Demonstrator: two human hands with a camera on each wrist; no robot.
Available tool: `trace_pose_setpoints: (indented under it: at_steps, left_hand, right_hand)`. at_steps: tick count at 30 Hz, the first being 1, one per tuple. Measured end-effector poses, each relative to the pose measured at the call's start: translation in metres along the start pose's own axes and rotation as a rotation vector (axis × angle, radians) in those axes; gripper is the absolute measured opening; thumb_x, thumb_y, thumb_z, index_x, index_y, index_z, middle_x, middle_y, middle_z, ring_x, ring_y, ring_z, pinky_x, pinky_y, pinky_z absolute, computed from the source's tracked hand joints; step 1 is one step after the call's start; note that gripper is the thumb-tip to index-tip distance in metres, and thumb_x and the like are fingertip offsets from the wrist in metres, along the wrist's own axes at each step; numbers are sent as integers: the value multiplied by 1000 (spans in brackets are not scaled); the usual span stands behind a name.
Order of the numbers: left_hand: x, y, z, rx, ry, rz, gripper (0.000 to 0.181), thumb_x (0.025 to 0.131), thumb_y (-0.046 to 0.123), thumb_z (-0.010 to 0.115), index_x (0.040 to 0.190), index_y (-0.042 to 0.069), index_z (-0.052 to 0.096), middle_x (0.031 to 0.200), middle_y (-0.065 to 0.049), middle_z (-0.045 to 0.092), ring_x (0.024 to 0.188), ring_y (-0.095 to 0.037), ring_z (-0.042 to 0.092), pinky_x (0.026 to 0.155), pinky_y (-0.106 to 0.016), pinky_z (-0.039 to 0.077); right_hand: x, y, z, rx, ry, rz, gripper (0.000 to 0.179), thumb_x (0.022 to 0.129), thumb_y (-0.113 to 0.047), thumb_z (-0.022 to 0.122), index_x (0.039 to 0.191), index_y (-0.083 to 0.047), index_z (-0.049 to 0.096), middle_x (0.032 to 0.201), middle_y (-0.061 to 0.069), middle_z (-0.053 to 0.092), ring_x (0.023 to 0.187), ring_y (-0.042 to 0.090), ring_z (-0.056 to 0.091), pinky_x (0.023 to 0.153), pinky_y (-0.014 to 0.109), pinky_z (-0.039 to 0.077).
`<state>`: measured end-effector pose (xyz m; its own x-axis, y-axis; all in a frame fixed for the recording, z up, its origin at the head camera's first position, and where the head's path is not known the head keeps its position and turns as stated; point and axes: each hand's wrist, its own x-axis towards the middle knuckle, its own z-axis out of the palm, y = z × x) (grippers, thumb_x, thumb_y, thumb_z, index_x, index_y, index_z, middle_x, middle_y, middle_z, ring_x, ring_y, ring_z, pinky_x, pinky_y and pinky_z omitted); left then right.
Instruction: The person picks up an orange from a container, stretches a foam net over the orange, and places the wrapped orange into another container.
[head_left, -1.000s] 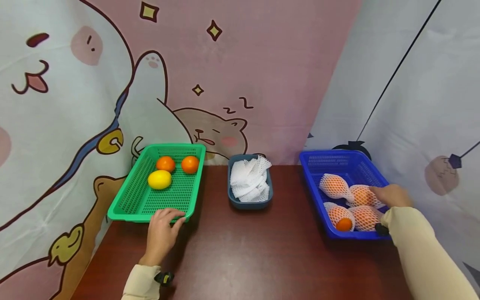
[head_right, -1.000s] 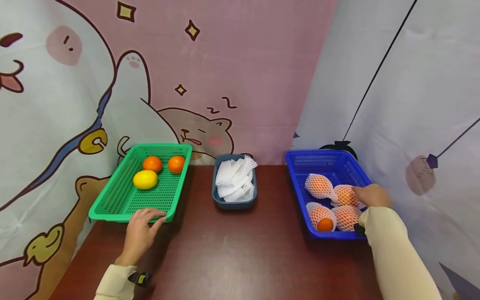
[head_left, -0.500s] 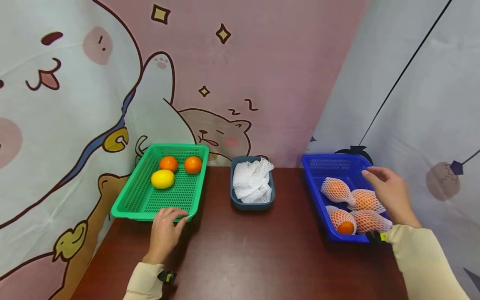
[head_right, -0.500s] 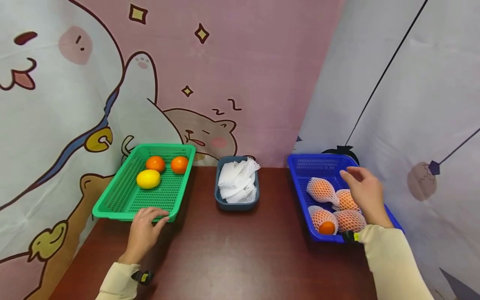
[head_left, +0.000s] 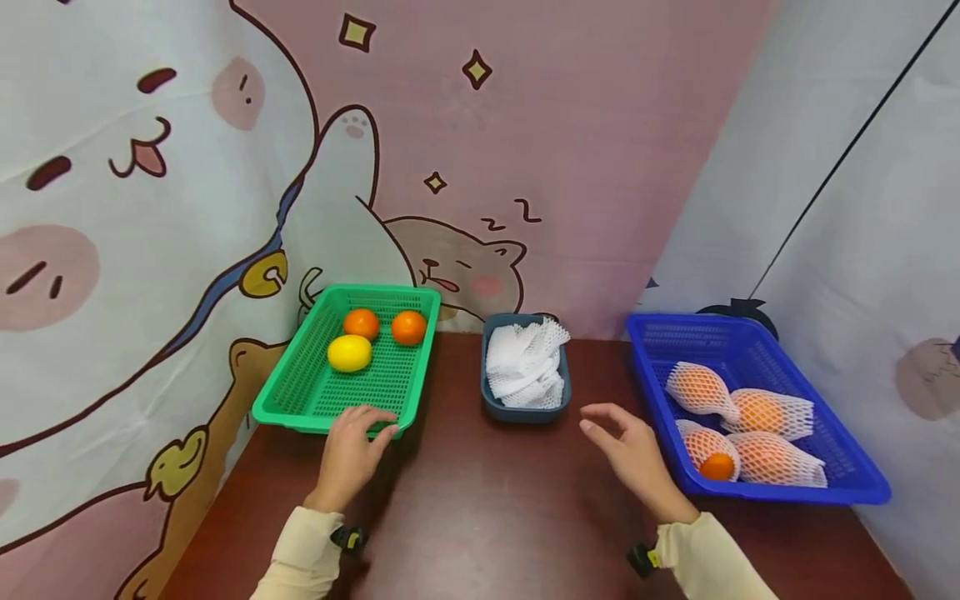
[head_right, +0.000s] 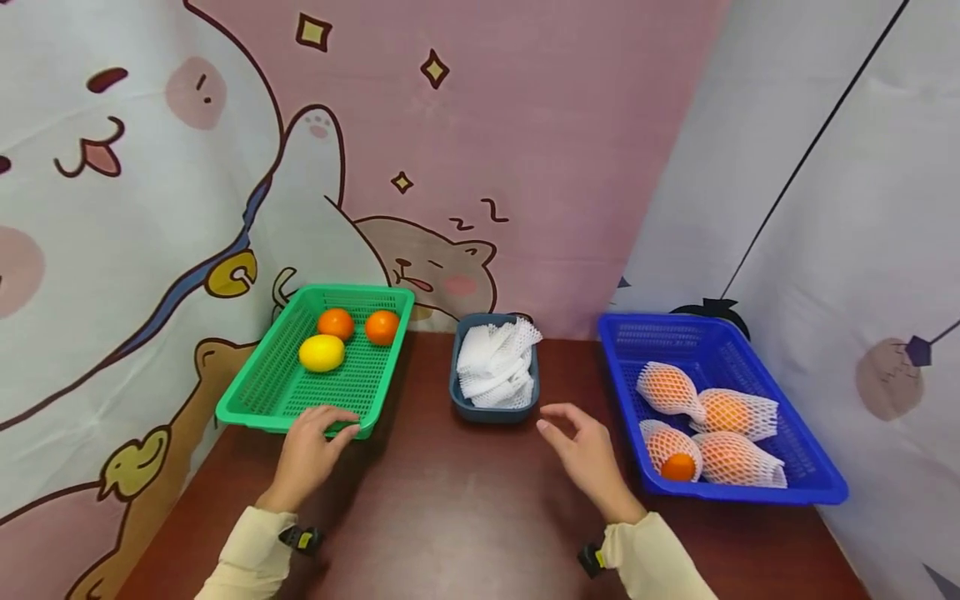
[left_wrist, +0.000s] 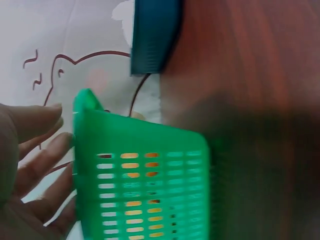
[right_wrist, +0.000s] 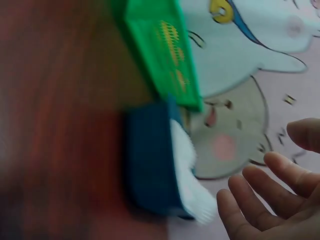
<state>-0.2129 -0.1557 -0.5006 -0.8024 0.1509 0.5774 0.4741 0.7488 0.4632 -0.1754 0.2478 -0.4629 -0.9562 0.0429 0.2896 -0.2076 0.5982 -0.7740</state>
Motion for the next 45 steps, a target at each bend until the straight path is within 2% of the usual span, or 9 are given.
trace_pose_setpoints:
  at_steps: [6,9,16,21,24,28,36,40,45]
  left_hand:
    - [36,10,-8,-88,-116,-50,18,83,13,78,101,11,75,98,-4,69,88,-24,62,75,-42,51]
    - [61,10,-15,-100,-129,-63,20,84,13,77,103,8,74,100,-7,70,86,-24,62,74,-43,51]
    - [121,-6,-21,-126,-150,-116,18,90,14,71,106,6,72,104,-11,68,90,-28,62,74,-45,51]
    - [148,-23,-14,-77,-186,-157,21,92,17,69,108,2,71,107,-15,65,95,-34,60,77,-48,49]
    - [156,-38,-8,-45,-229,-201,24,92,17,68,109,1,70,109,-18,63,94,-36,60,77,-48,49]
    - [160,-64,-1,15,-309,-265,28,93,18,66,114,0,68,115,-23,62,94,-38,60,78,-50,49]
    - [162,-104,-2,122,-498,-362,45,92,17,64,131,-6,56,127,-30,55,109,-47,54,88,-56,45]
    - [160,-117,0,160,-575,-395,55,92,19,64,136,-8,48,131,-34,50,112,-50,50,89,-56,44]
    - [154,-123,7,206,-643,-437,60,90,21,64,138,-9,44,127,-36,50,108,-51,50,86,-56,44]
  right_hand:
    - [-14,6,22,32,-37,34,18,88,-21,72,106,-17,72,103,-1,70,88,16,60,71,27,48]
    - [-16,4,24,65,-45,39,17,88,-17,73,105,-17,72,102,0,71,88,16,62,71,27,49]
    - [-18,-4,20,104,-48,50,17,88,-15,73,105,-15,72,102,0,71,94,17,63,76,28,50]
    - [-19,-9,20,100,-57,70,17,88,-12,72,106,-11,71,103,5,71,94,17,64,77,28,51]
    - [-19,-8,22,118,-59,81,19,87,-6,71,106,-6,70,101,7,71,90,18,65,74,29,53]
    - [-20,-9,22,163,-72,96,18,87,-10,72,105,-9,71,100,3,71,88,16,66,74,27,53]
    - [-17,-2,24,157,-68,71,17,86,-15,74,103,-15,71,99,0,70,88,16,66,74,28,52]
    - [-5,12,34,93,-48,5,21,84,-13,76,105,-13,71,101,2,70,92,20,64,79,36,52]
    - [17,35,50,-17,-61,-103,40,83,-12,77,120,-5,65,114,10,65,97,28,64,84,47,50]
